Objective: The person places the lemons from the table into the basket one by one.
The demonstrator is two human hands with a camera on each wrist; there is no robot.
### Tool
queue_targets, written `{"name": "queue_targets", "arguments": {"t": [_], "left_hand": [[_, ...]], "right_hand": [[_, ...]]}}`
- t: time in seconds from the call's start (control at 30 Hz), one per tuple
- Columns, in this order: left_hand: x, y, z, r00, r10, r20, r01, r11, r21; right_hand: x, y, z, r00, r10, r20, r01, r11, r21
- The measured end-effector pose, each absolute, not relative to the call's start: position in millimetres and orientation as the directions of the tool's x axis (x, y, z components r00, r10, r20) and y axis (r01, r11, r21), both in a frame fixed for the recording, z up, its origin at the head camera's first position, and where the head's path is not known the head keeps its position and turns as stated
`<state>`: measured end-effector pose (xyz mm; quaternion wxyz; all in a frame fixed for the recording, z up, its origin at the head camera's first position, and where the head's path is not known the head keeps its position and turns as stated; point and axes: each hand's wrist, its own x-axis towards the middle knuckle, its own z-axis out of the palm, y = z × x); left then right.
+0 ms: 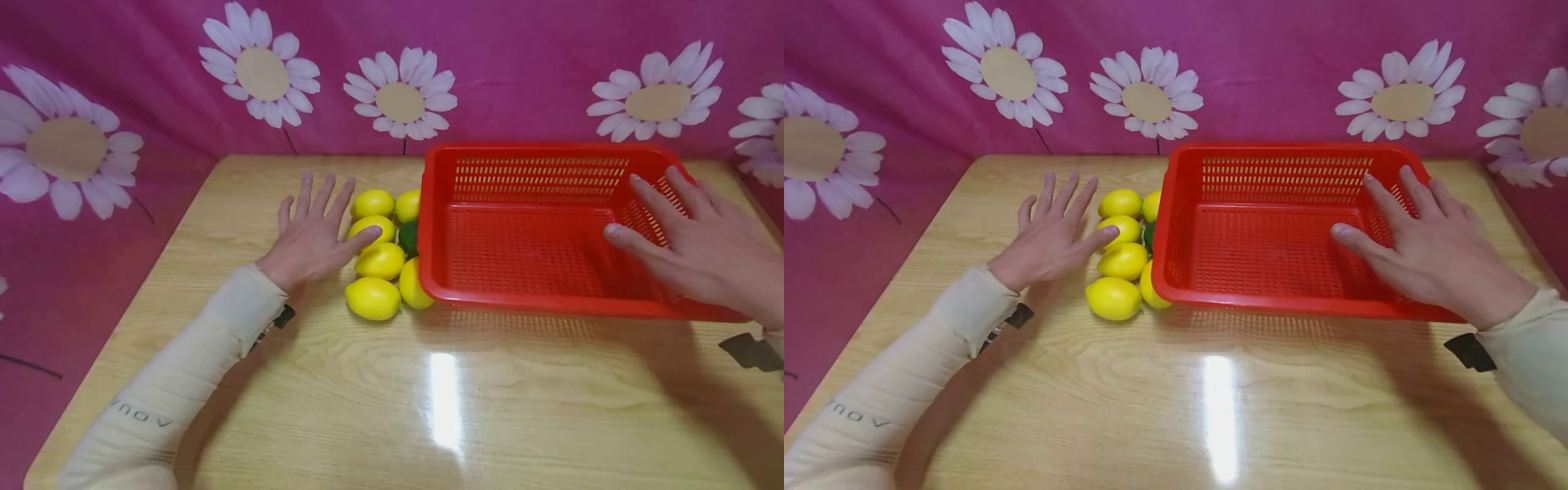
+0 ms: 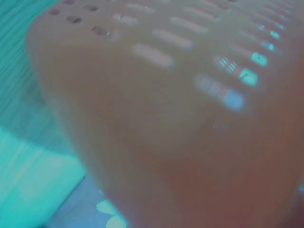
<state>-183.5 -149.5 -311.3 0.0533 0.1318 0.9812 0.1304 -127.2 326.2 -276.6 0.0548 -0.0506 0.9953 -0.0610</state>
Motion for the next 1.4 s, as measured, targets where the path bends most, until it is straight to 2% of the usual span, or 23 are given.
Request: {"name": "queue_targets", "arguments": {"t": [0.23, 0.47, 0.6, 0.83, 1.1, 1.27, 1.4], "left_hand": [[-181.9, -147.6, -314.3, -0.956, 0.281, -0.081, 0.251, 0.931, 0.267], [-179.5, -147.6, -316.3, -0.953, 0.297, -0.062, 0.269, 0.921, 0.284], [-180.3, -145.6, -315.6, -0.947, 0.32, -0.022, 0.298, 0.904, 0.307], [-179.6, -143.5, -315.1, -0.94, 0.341, -0.001, 0.321, 0.886, 0.335], [-176.2, -144.6, -318.3, -0.935, 0.355, 0.003, 0.335, 0.879, 0.339], [-171.4, -145.6, -317.1, -0.934, 0.357, 0.001, 0.337, 0.88, 0.335], [-169.2, -143.1, -314.2, -0.92, 0.392, 0.003, 0.372, 0.869, 0.326]], "right_hand": [[-123.9, 336.8, -278.9, -0.999, -0.011, -0.035, -0.007, 0.993, -0.122], [-120.9, 339.8, -283.0, -1.0, -0.005, -0.003, -0.004, 0.987, -0.16], [-124.1, 349.3, -284.9, -0.998, 0.001, 0.056, -0.009, 0.983, -0.182], [-130.6, 350.6, -279.4, -0.992, 0.079, 0.101, 0.045, 0.953, -0.299], [-147.8, 362.1, -282.0, -0.981, 0.138, 0.136, 0.079, 0.924, -0.373], [-162.8, 375.3, -289.0, -0.965, 0.136, 0.224, 0.013, 0.878, -0.479], [-169.2, 390.7, -299.5, -0.967, 0.134, 0.215, -0.017, 0.813, -0.582]]}}
